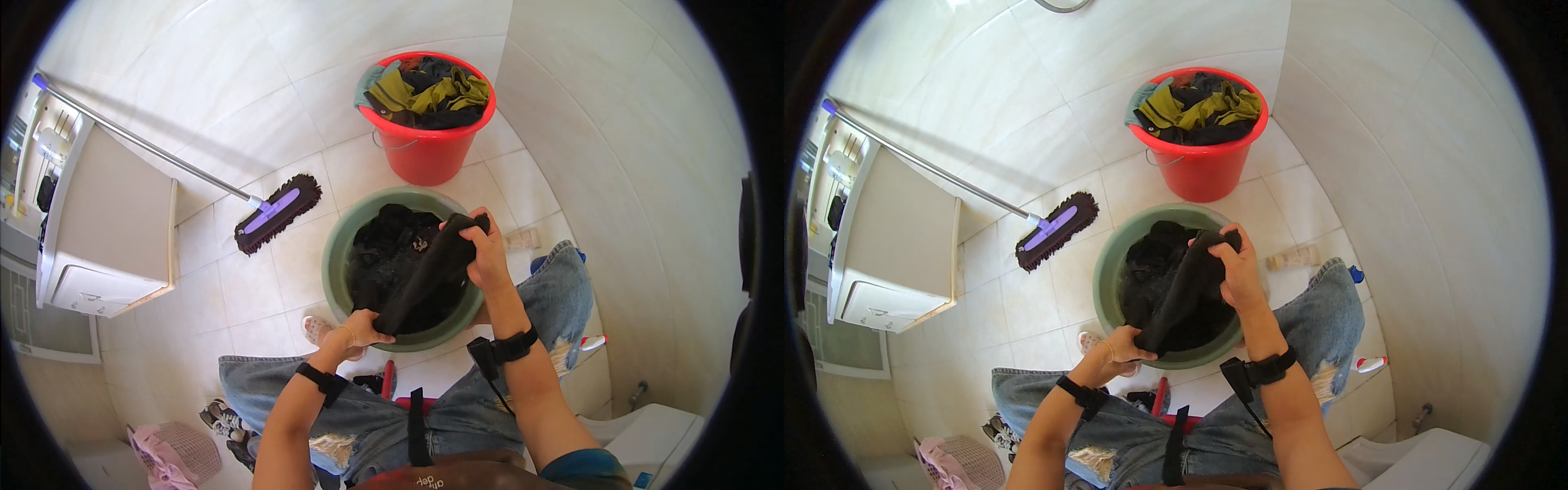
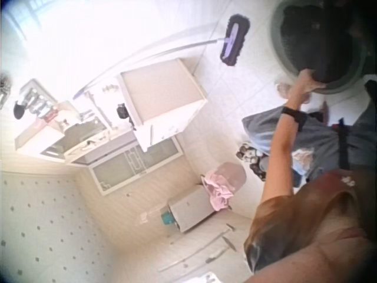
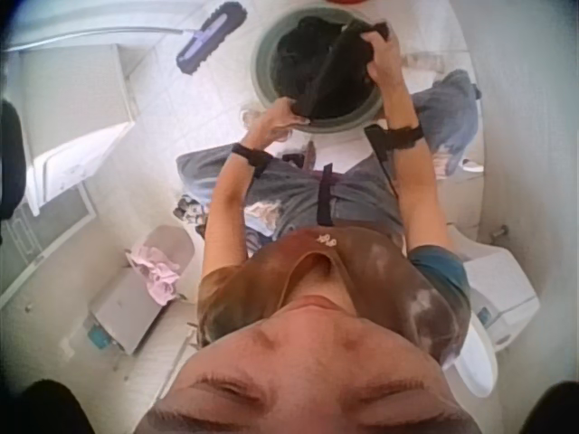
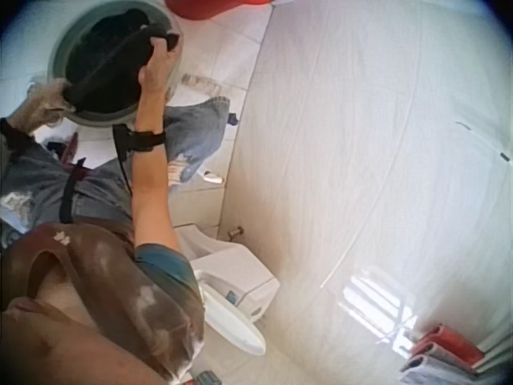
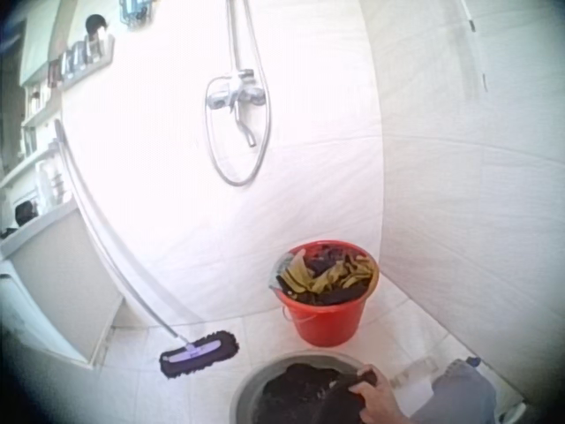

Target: The person sits on the floor and hand-washes clothes in a green basin. They wring out a yellow cloth and place it in a red bucket, then repeatedly lift, squeeze, and rub dark garments in the water. The person applies liquid detergent from a tube onto the clothes and continues scrubbing them by hand.

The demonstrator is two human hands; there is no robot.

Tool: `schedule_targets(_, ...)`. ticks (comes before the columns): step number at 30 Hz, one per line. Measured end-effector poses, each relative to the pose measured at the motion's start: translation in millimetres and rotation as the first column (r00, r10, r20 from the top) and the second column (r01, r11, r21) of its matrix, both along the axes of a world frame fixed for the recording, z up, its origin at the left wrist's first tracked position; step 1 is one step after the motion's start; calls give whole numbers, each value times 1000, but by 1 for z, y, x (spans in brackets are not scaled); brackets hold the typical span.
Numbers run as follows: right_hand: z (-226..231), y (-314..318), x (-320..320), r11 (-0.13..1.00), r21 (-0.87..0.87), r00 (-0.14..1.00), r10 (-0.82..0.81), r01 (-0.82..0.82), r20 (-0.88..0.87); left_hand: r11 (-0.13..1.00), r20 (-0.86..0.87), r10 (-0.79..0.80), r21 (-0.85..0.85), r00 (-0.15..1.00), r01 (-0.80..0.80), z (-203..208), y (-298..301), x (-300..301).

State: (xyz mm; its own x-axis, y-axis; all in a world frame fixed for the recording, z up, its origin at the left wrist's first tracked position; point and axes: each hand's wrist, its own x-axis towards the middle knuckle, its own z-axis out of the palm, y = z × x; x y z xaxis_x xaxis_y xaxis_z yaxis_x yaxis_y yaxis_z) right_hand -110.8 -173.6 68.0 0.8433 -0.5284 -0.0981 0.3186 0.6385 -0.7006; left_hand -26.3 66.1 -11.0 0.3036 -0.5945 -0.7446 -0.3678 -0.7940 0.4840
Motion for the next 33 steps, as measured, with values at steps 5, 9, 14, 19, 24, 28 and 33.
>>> schedule_targets(5,14,-2,-7,1000,-24,999,-11,12,42,518,-495,504,-483,708,-706,47,1,-1)
schedule_targets(9,25,38,-4,990,103,983,-115,101,145,155,-687,416,-592,596,-791,91,-16,-11)
schedule_targets(14,-23,122,6,976,-196,994,77,-91,-76,-9,-744,457,-551,487,-834,30,-49,-24)
schedule_targets(19,-100,129,-32,899,438,902,168,26,-397,327,-185,803,-657,567,-679,-46,-32,-26)
schedule_targets(24,-167,118,-30,751,661,914,254,20,-317,348,-97,733,-797,674,-494,-21,-35,-81)
schedule_targets(28,-220,116,-11,831,519,910,355,-201,-216,514,129,699,-774,703,-370,5,-45,-121)
schedule_targets(33,-240,122,-11,964,201,964,209,-175,-166,534,284,778,-769,560,-352,-35,-56,-92)
